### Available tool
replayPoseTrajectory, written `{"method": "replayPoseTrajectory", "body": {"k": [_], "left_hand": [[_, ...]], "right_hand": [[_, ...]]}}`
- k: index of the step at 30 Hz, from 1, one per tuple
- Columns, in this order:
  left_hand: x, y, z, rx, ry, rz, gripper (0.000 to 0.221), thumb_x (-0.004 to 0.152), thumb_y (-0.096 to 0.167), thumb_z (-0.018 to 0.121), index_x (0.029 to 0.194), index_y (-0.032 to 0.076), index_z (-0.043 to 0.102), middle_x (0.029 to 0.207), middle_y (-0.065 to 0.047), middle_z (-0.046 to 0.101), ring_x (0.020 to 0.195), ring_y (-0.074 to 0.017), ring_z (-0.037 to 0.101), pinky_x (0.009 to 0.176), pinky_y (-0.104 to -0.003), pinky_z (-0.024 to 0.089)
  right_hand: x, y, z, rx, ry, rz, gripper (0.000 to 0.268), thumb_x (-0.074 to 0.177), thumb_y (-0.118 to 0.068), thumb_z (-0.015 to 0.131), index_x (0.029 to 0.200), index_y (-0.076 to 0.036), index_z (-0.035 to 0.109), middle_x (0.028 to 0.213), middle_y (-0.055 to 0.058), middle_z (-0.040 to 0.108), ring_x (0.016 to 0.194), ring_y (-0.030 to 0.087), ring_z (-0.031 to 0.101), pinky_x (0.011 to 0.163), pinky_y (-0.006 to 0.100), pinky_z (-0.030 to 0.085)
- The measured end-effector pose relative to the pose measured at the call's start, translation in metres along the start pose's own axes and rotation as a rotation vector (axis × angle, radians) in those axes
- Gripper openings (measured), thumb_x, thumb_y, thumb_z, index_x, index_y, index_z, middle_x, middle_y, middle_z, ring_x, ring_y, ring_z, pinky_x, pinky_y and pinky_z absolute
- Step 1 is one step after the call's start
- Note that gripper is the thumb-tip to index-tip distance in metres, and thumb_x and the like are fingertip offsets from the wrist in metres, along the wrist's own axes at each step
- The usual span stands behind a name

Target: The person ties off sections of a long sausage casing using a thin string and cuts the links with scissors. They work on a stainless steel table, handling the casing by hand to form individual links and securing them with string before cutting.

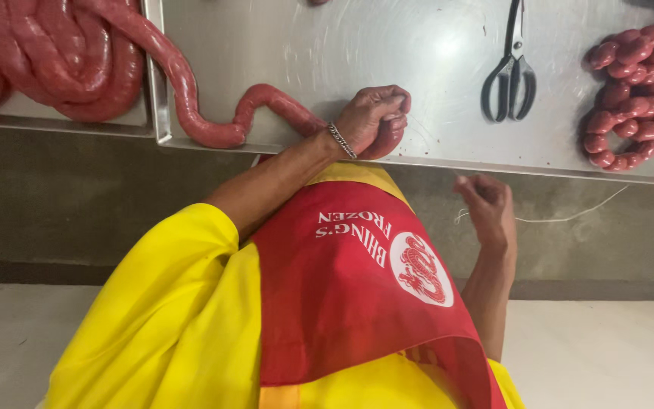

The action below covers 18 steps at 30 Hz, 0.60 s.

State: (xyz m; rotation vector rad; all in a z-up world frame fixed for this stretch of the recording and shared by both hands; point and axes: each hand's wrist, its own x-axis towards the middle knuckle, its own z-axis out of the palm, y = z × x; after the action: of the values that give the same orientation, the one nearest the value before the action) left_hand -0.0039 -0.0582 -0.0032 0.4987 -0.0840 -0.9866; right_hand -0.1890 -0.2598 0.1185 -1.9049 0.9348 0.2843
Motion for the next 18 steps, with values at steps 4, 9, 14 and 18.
{"method": "replayPoseTrajectory", "body": {"k": [4,9,14,18], "left_hand": [[0.007,0.007,0.011,0.207,-0.074,-0.063,0.025,0.103,0.022,0.063,0.107,-0.003,0.064,0.083,-0.002,0.057,0.074,-0.0093,0.055,0.068,-0.025,0.05],[-0.007,0.007,0.017,0.838,-0.182,0.118,0.049,0.09,0.027,0.084,0.122,-0.004,0.062,0.095,-0.002,0.065,0.082,-0.0065,0.059,0.074,-0.023,0.055],[-0.007,0.014,-0.005,0.626,-0.129,-0.106,0.037,0.101,0.02,0.064,0.13,-0.003,0.06,0.103,-0.004,0.072,0.083,-0.0066,0.064,0.074,-0.024,0.059],[-0.01,0.004,0.0,0.62,-0.241,-0.038,0.032,0.108,0.013,0.061,0.134,-0.005,0.06,0.115,-0.008,0.074,0.101,-0.01,0.073,0.092,-0.028,0.061]], "right_hand": [[-0.027,-0.059,0.056,-0.134,-0.286,-0.48,0.027,0.101,-0.027,0.071,0.097,0.0,0.074,0.076,-0.003,0.063,0.068,0.005,0.049,0.06,0.025,0.042],[0.009,-0.101,0.056,0.208,0.033,-0.367,0.025,0.106,-0.023,0.068,0.11,0.001,0.067,0.087,0.0,0.063,0.074,0.007,0.048,0.064,0.028,0.039],[-0.008,-0.07,0.086,-0.055,-0.196,-0.571,0.033,0.099,-0.016,0.071,0.123,0.006,0.068,0.09,0.004,0.068,0.083,0.005,0.056,0.073,0.022,0.048],[0.005,-0.064,0.079,-0.123,0.146,-0.387,0.023,0.1,-0.019,0.074,0.109,0.002,0.076,0.079,0.003,0.068,0.073,0.005,0.053,0.065,0.024,0.043]]}}
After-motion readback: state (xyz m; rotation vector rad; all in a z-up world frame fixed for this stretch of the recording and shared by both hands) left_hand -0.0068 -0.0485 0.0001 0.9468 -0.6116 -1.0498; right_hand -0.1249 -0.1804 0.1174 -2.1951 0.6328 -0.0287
